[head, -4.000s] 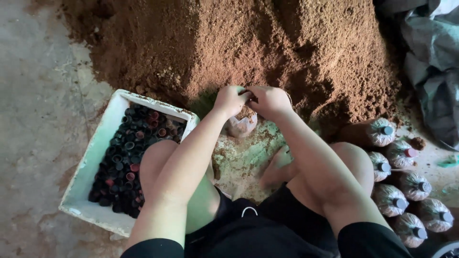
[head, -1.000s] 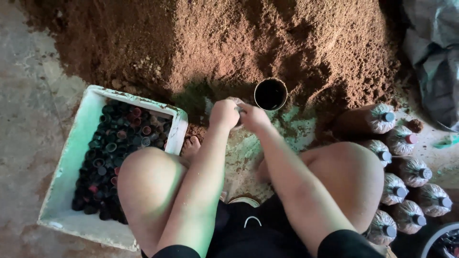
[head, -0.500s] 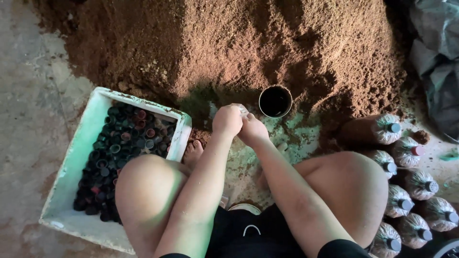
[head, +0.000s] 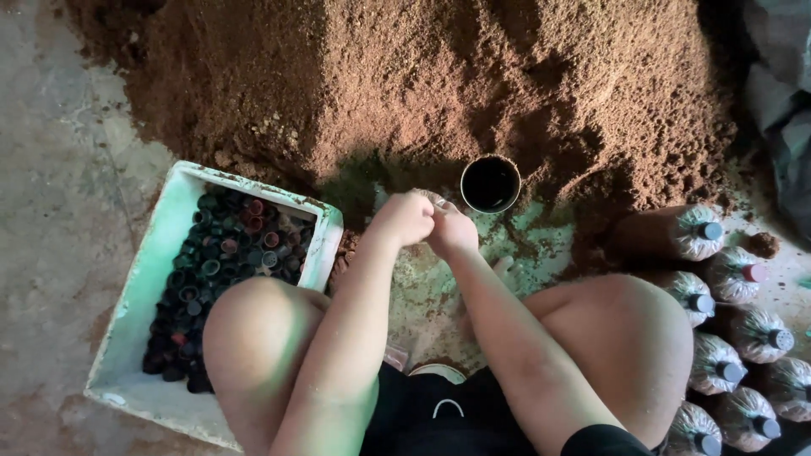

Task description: The person scoops soil from a large pile into a cylindrical container and then pours it into small plastic bags. They tie the bags with rubber bands and place them on the floor. Later, they use the container to fill a larger plastic bag with soil.

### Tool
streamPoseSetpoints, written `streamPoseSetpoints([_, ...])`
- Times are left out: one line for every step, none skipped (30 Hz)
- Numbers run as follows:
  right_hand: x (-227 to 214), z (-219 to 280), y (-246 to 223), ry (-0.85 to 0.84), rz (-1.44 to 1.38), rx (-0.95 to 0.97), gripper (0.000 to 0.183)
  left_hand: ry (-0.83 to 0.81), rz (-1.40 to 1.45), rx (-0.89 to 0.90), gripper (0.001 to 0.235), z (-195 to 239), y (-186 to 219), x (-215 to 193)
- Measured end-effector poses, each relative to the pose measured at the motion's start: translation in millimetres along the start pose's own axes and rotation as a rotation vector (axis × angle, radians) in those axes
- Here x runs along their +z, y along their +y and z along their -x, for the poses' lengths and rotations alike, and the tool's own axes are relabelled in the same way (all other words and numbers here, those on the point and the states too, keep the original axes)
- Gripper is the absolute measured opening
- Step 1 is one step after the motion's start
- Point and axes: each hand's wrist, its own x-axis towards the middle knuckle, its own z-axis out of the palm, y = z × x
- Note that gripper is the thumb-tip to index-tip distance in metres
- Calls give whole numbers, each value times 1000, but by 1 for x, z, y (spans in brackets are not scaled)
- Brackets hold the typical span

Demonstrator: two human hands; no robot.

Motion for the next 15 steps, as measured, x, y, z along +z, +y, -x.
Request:
streamPoseSetpoints([-4, 2, -3, -10, -21, 15, 45, -3, 87, -86, 36, 2, 3, -11])
streamPoseSetpoints([-7, 4, -5, -21, -41, 32, 49, -8, 176, -172, 49, 4, 5, -20])
streamPoseSetpoints([-8, 4, -6, -25, -43, 32, 49, -10, 176, -175, 49, -6, -13, -15])
streamPoseSetpoints([-9, 5, -7, -25, -52, 46, 49, 1, 192, -172, 56, -16, -31, -10])
streamPoseSetpoints([-9, 5, -8, -25, -62, 61, 48, 12, 207, -168, 66, -26, -49, -5])
streamPoseSetpoints([-11, 6, -7, -26, -63, 60, 48, 12, 207, -170, 66, -36, -62, 14])
streamPoseSetpoints([-12, 6, -7, -39, -79, 67, 48, -44, 88, -152, 93, -46, -76, 33])
streamPoseSetpoints([-13, 6, -6, -52, -94, 74, 48, -99, -29, -133, 126, -56, -89, 52])
streamPoseSetpoints([-20, 7, -11, -53, -94, 74, 48, -99, -28, -134, 126, -64, -98, 69])
streamPoseSetpoints([-27, 7, -15, -64, -81, 76, 47, -37, 31, -108, 122, -73, -105, 87])
streamPoseSetpoints([-33, 8, -19, -74, -69, 78, 46, 25, 90, -82, 119, -82, -113, 105])
streamPoseSetpoints([-42, 9, -19, -76, -67, 87, 46, 17, 93, -79, 119, -69, -94, 88])
streamPoseSetpoints([-50, 10, -19, -117, -40, 68, 44, 33, 21, -37, 114, -55, -75, 72])
streamPoseSetpoints([-57, 13, -20, -162, -13, 47, 42, 49, -49, 0, 110, -39, -57, 56])
streamPoseSetpoints([-58, 11, -16, -169, -11, 52, 42, 42, -44, -2, 110, -41, -60, 65])
